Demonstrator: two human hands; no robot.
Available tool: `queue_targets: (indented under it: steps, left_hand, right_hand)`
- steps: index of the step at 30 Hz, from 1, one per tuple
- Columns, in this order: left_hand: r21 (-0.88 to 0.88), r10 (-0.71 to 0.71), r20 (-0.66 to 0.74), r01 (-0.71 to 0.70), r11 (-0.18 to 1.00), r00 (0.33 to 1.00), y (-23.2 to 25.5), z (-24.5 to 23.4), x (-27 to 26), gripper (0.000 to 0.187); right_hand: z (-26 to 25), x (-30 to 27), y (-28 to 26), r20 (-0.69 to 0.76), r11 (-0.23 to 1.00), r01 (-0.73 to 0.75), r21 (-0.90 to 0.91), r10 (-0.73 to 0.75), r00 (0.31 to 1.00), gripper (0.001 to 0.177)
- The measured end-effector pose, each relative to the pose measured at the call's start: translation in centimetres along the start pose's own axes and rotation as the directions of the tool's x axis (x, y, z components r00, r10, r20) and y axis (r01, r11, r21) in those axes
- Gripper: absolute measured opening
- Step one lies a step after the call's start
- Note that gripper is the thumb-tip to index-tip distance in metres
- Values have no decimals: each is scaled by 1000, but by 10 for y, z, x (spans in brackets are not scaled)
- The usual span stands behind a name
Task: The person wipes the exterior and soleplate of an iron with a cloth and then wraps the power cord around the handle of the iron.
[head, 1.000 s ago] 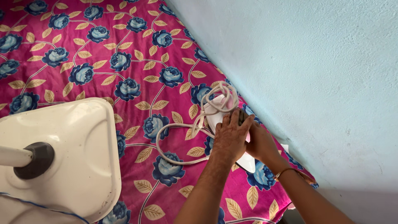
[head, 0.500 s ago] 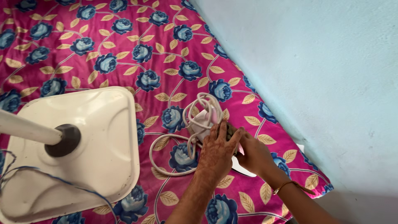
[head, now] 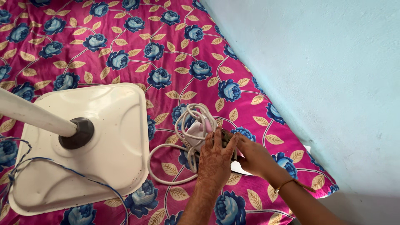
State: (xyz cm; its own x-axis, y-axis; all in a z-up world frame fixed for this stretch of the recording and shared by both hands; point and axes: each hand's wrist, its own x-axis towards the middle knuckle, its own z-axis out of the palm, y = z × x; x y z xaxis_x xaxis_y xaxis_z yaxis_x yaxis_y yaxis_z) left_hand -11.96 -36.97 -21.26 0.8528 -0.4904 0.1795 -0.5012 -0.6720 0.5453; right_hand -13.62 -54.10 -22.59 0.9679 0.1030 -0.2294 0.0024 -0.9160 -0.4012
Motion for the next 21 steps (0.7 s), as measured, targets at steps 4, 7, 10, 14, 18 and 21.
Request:
queue_targets:
  steps: [4,7,10,14,18,21]
  left_hand:
    - [6,-23,-33,23,1000,999,0,6,-3,68]
    - [52,-17,-32,19,998,999,-3,9,-4,69]
    - [80,-3,-18,4,997,1000,-5,8,-2,70]
    - [56,19,-33,-17,998,999,-2,2,-1,69]
    - [103,40,-12,-39,994,999,-4,-8,2,64]
    - [-22,12,-53,-13,1000,999,-10,-15,19,49]
  right_hand:
    - [8,-3,-1,-91,1000,25,1,-25,996,72]
    - [17,-5,1,-161,998,64,15,-61,985,67]
    - [22,-8,-1,-214,998,62,4,-60,975,61]
    - [17,-9,-9,-188,1000,5,7,-3,982,63]
    - [26,-13,-19,-296,999,16,35,-5,955,66]
    - [43,-14,-11,-339,961,13,277,85,937,64]
